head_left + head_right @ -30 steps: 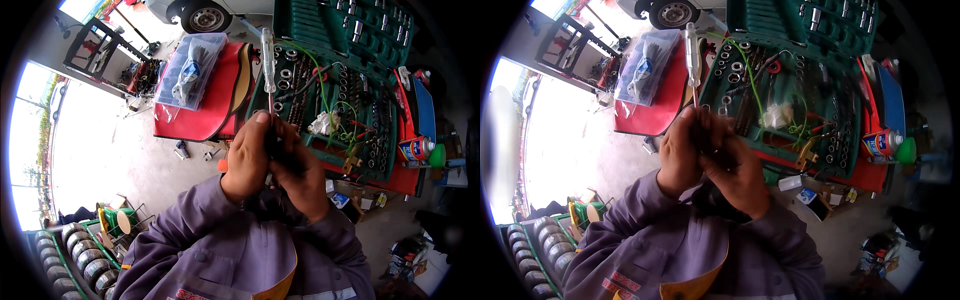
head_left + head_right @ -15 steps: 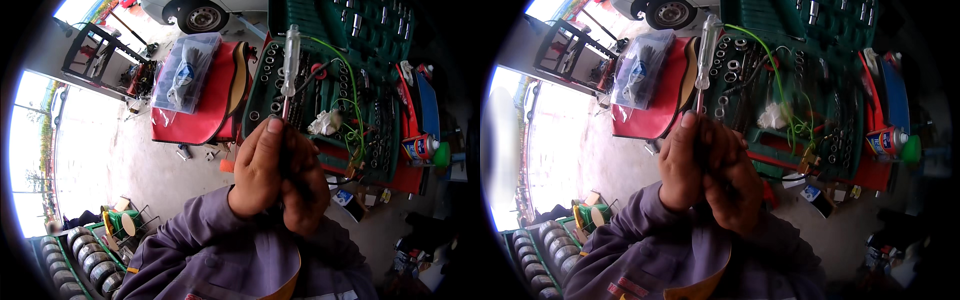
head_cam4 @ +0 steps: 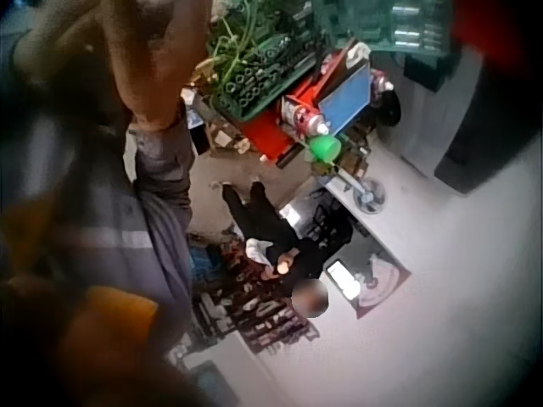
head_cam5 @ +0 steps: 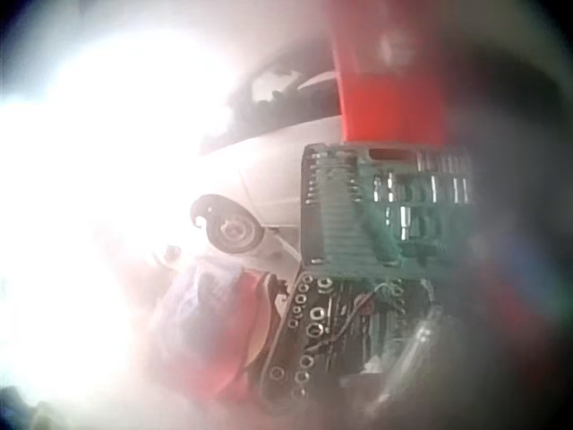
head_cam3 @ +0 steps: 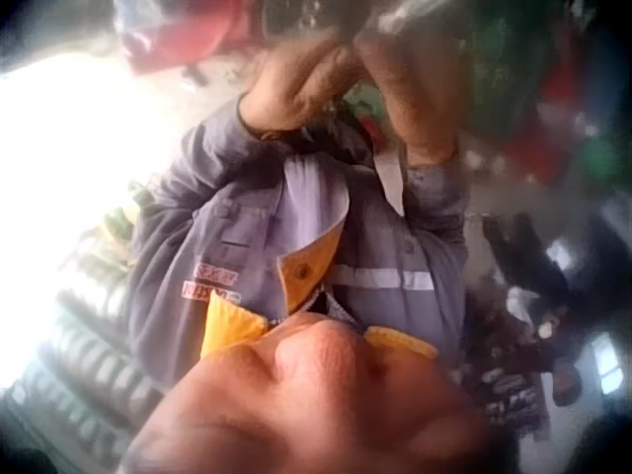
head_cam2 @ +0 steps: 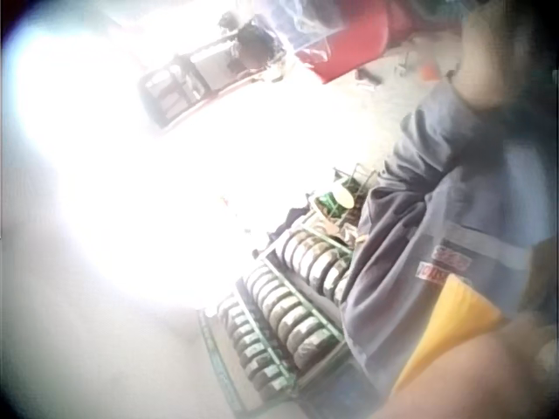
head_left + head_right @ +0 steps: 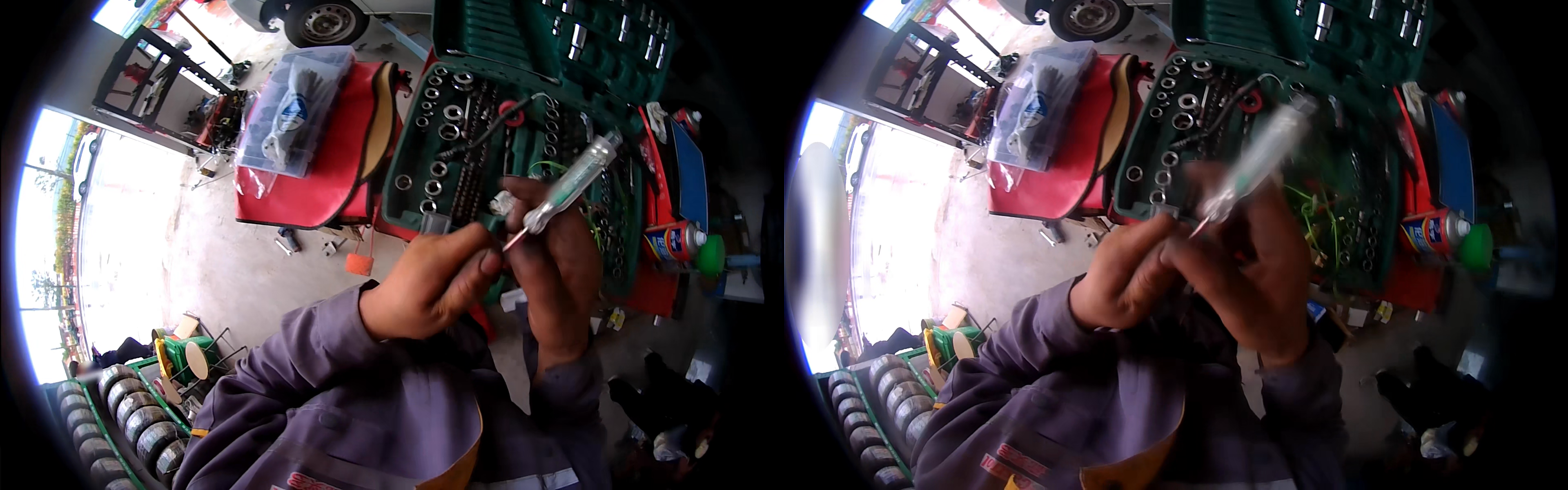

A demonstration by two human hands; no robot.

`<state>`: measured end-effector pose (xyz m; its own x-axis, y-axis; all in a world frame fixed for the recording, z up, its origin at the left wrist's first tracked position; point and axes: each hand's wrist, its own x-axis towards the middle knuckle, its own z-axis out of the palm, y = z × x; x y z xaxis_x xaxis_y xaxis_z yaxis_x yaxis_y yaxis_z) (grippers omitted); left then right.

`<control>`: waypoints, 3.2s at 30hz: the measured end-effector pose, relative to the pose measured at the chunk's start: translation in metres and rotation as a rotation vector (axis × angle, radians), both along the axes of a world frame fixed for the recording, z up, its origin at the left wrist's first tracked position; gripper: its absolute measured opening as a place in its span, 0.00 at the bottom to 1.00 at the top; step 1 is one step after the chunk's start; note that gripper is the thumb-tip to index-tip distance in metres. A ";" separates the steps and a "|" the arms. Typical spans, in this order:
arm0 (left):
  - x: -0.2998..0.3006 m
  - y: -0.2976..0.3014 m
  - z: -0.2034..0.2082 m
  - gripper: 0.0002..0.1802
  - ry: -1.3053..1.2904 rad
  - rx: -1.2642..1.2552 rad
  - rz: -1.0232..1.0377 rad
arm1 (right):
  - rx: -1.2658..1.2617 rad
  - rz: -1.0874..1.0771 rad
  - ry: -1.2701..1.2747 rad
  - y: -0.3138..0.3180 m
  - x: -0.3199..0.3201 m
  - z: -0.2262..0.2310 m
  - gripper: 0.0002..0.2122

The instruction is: The person works on a small black electrical connector, using a screwdriver to pry open the housing and manipulate the internal wires. They then use pliers to adjust the connector components and inspect the assembly before placing it on the floor.

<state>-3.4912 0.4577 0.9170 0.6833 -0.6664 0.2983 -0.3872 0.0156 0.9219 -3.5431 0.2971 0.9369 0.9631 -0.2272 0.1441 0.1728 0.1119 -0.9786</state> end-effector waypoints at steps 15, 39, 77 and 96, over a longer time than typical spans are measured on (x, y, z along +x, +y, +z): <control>-0.014 0.017 -0.022 0.44 -0.193 -0.197 -0.190 | 0.280 0.244 -0.317 -0.010 -0.065 -0.002 0.10; -0.015 0.020 -0.052 0.19 -0.224 -0.088 0.052 | -0.268 0.109 -0.153 0.030 -0.056 -0.002 0.10; -0.019 0.032 -0.086 0.09 -0.169 -0.243 -0.106 | -0.455 0.139 -0.054 0.035 -0.058 0.000 0.10; -0.026 0.014 -0.110 0.11 -0.122 -0.901 0.092 | -0.376 0.374 0.396 0.078 -0.043 0.048 0.18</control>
<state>-3.5170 0.4721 0.8067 0.6518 -0.0906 0.7529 -0.5164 0.6740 0.5282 -3.5863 0.3754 0.9850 0.9638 0.1298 -0.2329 -0.1921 -0.2676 -0.9442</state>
